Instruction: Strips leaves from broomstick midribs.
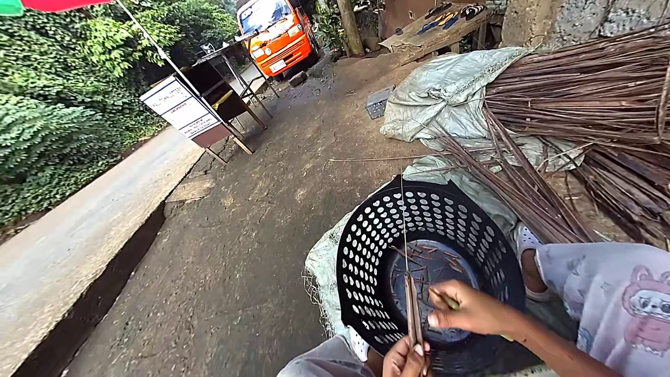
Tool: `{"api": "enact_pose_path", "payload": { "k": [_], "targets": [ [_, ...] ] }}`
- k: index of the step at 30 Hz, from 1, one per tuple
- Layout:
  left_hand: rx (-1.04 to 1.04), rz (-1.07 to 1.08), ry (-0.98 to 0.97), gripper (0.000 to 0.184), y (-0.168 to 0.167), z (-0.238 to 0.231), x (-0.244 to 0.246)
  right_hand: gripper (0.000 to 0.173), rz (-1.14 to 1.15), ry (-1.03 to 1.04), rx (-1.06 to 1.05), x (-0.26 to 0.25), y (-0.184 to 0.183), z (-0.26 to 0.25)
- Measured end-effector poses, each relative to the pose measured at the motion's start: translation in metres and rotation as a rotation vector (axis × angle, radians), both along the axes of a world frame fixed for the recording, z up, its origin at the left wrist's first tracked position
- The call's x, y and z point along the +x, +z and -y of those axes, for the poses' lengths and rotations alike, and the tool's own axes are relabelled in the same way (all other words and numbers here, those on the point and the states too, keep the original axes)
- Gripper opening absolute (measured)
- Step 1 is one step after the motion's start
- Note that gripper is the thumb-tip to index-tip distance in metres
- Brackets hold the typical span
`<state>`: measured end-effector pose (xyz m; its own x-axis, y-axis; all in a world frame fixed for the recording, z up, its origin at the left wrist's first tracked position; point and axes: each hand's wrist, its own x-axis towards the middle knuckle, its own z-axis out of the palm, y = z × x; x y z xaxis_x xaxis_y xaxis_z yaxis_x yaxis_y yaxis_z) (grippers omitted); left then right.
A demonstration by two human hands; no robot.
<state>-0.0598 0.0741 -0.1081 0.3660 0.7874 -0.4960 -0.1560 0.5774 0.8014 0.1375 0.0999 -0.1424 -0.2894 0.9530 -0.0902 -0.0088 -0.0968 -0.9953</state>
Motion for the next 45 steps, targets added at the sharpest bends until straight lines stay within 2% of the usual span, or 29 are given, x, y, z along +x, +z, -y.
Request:
{"api": "enact_pose_path", "payload": {
  "k": [3, 6, 13, 19, 22, 27, 33, 37, 39, 41, 43, 45],
  "targets": [
    [0.059, -0.157, 0.021, 0.027, 0.005, 0.002, 0.01, 0.029, 0.212, 0.276, 0.038, -0.004, 0.007, 0.008],
    [0.116, -0.212, 0.0, 0.025, 0.007, 0.003, 0.018, 0.028, 0.448, 0.418, -0.024, -0.007, 0.023, 0.006],
    [0.147, -0.072, -0.053, 0.026, -0.001, -0.003, 0.013, 0.023, 0.581, 0.412, -0.052, -0.006, 0.03, 0.003],
    [0.114, -0.112, 0.027, 0.032, 0.0, 0.0, 0.017, 0.022, 0.65, 0.513, -0.063, -0.008, 0.038, 0.001],
    [0.097, -0.128, 0.05, 0.031, 0.0, -0.001, 0.017, 0.021, 0.703, 0.48, -0.104, -0.015, 0.041, 0.002],
    [0.05, -0.169, 0.089, 0.028, 0.004, -0.006, 0.02, 0.02, 0.743, 0.211, -0.105, -0.028, 0.03, -0.003],
    [0.011, -0.182, 0.138, 0.028, 0.003, -0.014, 0.021, 0.021, 0.766, 0.138, -0.116, -0.038, 0.024, -0.011],
    [-0.03, -0.148, 0.106, 0.029, 0.002, -0.01, 0.025, 0.022, 0.663, -0.264, -0.108, -0.046, 0.003, -0.014],
    [-0.029, -0.143, 0.077, 0.031, -0.002, -0.004, 0.025, 0.021, 0.611, -0.399, -0.116, -0.038, -0.004, -0.025],
    [-0.035, -0.143, 0.077, 0.031, -0.005, -0.002, 0.023, 0.02, 0.58, -0.38, -0.146, -0.027, -0.002, -0.034],
    [-0.053, -0.135, 0.108, 0.03, -0.006, -0.006, 0.022, 0.022, 0.575, -0.175, -0.192, -0.021, 0.011, -0.034],
    [-0.063, -0.096, 0.138, 0.03, -0.007, -0.01, 0.021, 0.02, 0.57, 0.059, -0.135, -0.02, 0.016, -0.029]
  ]
}}
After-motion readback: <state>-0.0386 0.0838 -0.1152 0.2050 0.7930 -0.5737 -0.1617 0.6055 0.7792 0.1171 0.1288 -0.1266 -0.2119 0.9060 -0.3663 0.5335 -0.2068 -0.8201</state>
